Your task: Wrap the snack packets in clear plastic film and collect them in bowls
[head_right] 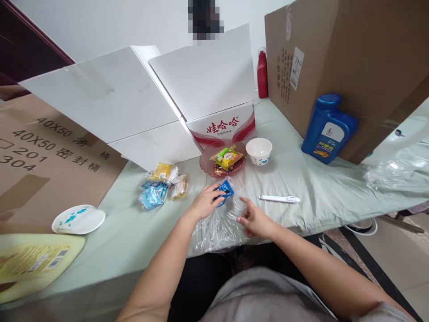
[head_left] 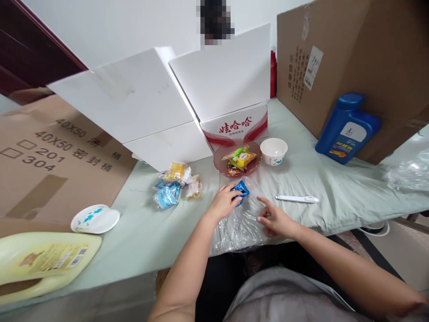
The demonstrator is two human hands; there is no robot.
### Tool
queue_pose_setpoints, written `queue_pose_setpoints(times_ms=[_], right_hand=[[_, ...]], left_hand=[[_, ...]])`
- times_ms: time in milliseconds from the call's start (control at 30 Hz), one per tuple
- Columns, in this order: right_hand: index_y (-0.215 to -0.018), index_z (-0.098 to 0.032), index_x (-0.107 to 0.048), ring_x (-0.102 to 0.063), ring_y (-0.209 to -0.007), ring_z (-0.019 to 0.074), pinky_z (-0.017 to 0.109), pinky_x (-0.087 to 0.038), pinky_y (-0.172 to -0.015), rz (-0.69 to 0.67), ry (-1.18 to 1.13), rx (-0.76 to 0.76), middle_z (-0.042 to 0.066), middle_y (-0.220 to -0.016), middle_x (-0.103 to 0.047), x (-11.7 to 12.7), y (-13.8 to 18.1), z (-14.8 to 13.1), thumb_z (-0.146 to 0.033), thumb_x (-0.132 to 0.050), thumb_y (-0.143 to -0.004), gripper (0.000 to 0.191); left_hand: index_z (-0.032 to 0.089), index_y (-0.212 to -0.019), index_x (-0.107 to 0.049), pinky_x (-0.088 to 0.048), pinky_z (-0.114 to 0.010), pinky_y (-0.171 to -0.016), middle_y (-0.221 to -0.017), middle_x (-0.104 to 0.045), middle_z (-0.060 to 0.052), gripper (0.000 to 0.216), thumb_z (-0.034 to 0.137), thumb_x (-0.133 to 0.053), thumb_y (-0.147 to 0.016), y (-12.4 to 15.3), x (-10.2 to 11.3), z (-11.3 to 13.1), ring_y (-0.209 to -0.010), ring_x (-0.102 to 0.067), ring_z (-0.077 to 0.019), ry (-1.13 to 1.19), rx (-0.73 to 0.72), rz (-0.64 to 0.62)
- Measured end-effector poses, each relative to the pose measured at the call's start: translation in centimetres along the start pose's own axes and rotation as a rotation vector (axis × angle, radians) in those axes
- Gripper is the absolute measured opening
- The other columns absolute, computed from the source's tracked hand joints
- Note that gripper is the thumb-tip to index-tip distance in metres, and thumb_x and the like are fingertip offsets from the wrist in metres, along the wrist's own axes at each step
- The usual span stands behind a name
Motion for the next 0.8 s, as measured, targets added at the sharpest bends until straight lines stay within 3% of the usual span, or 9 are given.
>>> queue_pose_setpoints(times_ms=[100, 233, 333, 433, 533, 667, 800], right_hand=[[-0.151, -0.028, 0.008, -0.060, -0.050, 0.0126, 0.027, -0.050, -0.043, -0.037, -0.291, -0.143, -0.001, -0.085, -0.060, 0.2, -0.5, 0.9, -0.036, -0.057, -0.087, 0.092], [-0.151, -0.027, 0.010, -0.061, -0.049, 0.0124, 0.027, -0.052, -0.043, -0.034, -0.369, -0.156, -0.004, -0.079, -0.060, 0.3, -0.7, 1.0, -0.030, -0.058, -0.087, 0.093], [-0.151, -0.025, 0.005, -0.061, -0.048, 0.0123, 0.026, -0.053, -0.043, -0.044, -0.343, -0.138, -0.004, -0.078, -0.060, 0.1, -0.7, 1.2, -0.028, -0.057, -0.087, 0.089], [-0.151, -0.024, -0.003, -0.061, -0.048, 0.0115, 0.026, -0.053, -0.043, -0.050, -0.305, -0.112, -0.005, -0.078, -0.059, -0.1, -0.8, 1.3, -0.030, -0.058, -0.087, 0.084], [-0.149, -0.024, -0.009, -0.061, -0.049, 0.0108, 0.025, -0.053, -0.044, -0.050, -0.277, -0.109, -0.005, -0.078, -0.058, -0.1, -0.8, 1.4, -0.032, -0.059, -0.086, 0.081], [-0.147, -0.021, -0.015, -0.061, -0.049, 0.0109, 0.026, -0.054, -0.044, -0.052, -0.237, -0.093, -0.004, -0.080, -0.058, -0.1, -0.7, 1.4, -0.032, -0.057, -0.086, 0.075], [-0.146, -0.019, -0.017, -0.061, -0.049, 0.0112, 0.026, -0.053, -0.044, -0.060, -0.215, -0.076, -0.003, -0.080, -0.058, -0.2, -0.7, 1.3, -0.030, -0.055, -0.087, 0.071]], left_hand=[[0.022, -0.092, -0.074, -0.049, -0.034, -0.095, -0.111, -0.068, -0.005, 0.017, 0.024, -0.060, -0.083, -0.8, 0.5, -4.0, -0.102, -0.063, -0.0201, 0.169, 0.114, -0.018], [0.017, -0.093, -0.071, -0.048, -0.041, -0.096, -0.107, -0.066, -0.011, 0.022, 0.020, -0.050, -0.086, -0.1, 2.8, -7.3, -0.103, -0.062, -0.0238, 0.110, 0.322, 0.182], [0.017, -0.117, -0.062, -0.042, -0.044, -0.101, -0.117, -0.062, -0.013, 0.032, 0.028, -0.045, -0.092, 0.7, 3.2, -5.1, -0.114, -0.055, -0.0261, 0.023, 0.285, 0.267], [0.023, -0.133, -0.051, -0.041, -0.046, -0.102, -0.134, -0.052, -0.012, 0.051, 0.041, -0.060, -0.085, 0.5, 0.4, -1.4, -0.123, -0.047, -0.0299, -0.090, 0.150, 0.107], [0.026, -0.132, -0.052, -0.041, -0.047, -0.100, -0.132, -0.054, -0.011, 0.049, 0.035, -0.061, -0.085, 0.3, -1.1, -1.1, -0.122, -0.047, -0.0306, -0.172, 0.173, 0.046], [0.024, -0.117, -0.062, -0.046, -0.039, -0.094, -0.109, -0.067, -0.008, 0.034, 0.026, -0.058, -0.083, 0.4, 0.8, -5.0, -0.103, -0.059, -0.0245, 0.128, 0.285, 0.231], [0.021, -0.097, -0.063, -0.051, -0.031, -0.071, -0.078, -0.066, -0.002, 0.027, 0.040, -0.059, -0.077, 2.5, 4.3, -11.7, -0.072, -0.063, -0.0184, 0.610, 0.546, 0.564]])
Point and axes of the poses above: each hand's wrist, its own y-axis away from the middle knuckle, its own x-axis out of the back of the hand, z = x × y, the point moved 10 cm from there along -y, towards the middle knuckle
